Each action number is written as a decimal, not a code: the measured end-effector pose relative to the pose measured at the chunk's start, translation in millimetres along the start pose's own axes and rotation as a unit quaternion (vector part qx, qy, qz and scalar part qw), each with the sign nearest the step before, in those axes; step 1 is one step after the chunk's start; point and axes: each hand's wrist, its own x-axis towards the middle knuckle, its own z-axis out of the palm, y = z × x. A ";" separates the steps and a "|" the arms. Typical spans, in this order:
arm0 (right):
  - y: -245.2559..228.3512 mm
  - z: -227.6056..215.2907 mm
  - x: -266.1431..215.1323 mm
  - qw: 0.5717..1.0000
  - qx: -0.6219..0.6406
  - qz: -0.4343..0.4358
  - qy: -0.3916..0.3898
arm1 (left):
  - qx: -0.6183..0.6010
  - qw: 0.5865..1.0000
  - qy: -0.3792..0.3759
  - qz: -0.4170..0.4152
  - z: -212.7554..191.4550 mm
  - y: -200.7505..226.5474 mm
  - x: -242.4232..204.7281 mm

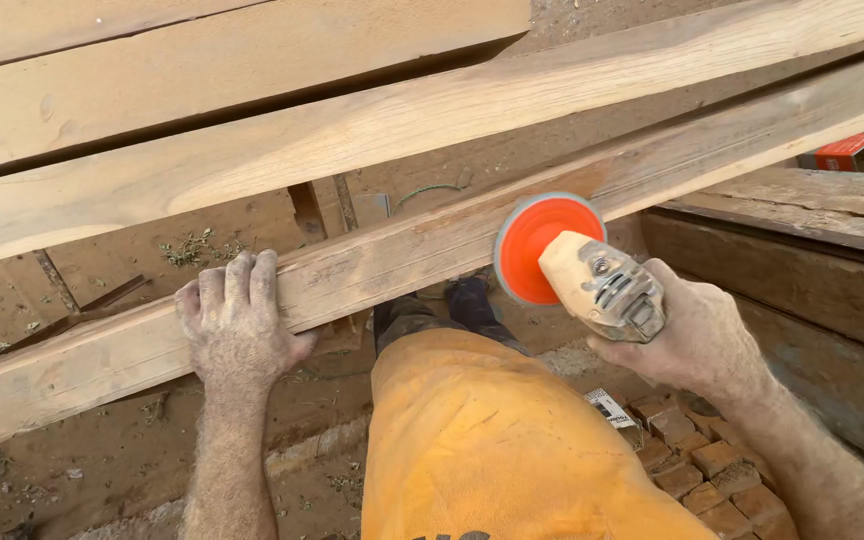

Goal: Sand a long piece of lumber using an angle grinder with a sanding disc attachment.

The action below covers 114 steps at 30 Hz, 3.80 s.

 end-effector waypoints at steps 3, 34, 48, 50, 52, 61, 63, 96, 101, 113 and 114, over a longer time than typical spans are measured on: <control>9.1 0.4 16.3 0.998 0.005 0.055 0.003 | -0.032 0.999 0.018 0.014 -4.1 -2.0 -1.1; 30.7 24.8 -5.4 0.974 0.094 0.192 0.077 | -0.084 0.995 0.019 0.050 -6.3 -17.4 -0.4; 58.1 21.8 -0.7 0.963 0.082 0.227 0.118 | -0.095 0.993 0.018 0.060 -9.1 -16.9 0.4; 50.9 28.5 -6.6 0.965 0.082 0.224 0.107 | -0.093 0.994 0.021 0.054 -10.3 -17.4 0.9; 27.6 43.2 -24.8 0.965 0.085 0.230 0.089 | -0.088 0.994 0.013 0.056 -9.2 -15.5 -1.9; 66.6 38.6 -9.0 0.976 0.085 0.191 0.062 | -0.083 0.994 0.036 0.053 -6.5 -13.6 0.7; 75.7 17.7 -4.9 0.959 0.110 0.234 0.120 | -0.086 0.995 0.009 0.050 -9.7 -13.5 0.4; 87.5 -14.0 33.3 0.943 0.181 0.234 0.153 | -0.101 0.992 0.041 0.057 -12.5 -17.5 1.7; 60.1 -23.8 32.4 0.911 0.305 0.211 0.179 | -0.086 0.995 0.022 0.050 -14.2 -15.5 2.3; -15.4 25.5 -21.1 0.979 0.135 0.155 0.003 | -0.010 0.999 0.021 0.037 -11.5 -5.0 4.7; 10.7 17.0 -11.1 0.959 0.171 0.221 0.053 | -0.005 0.999 0.020 0.033 -11.6 -4.9 4.6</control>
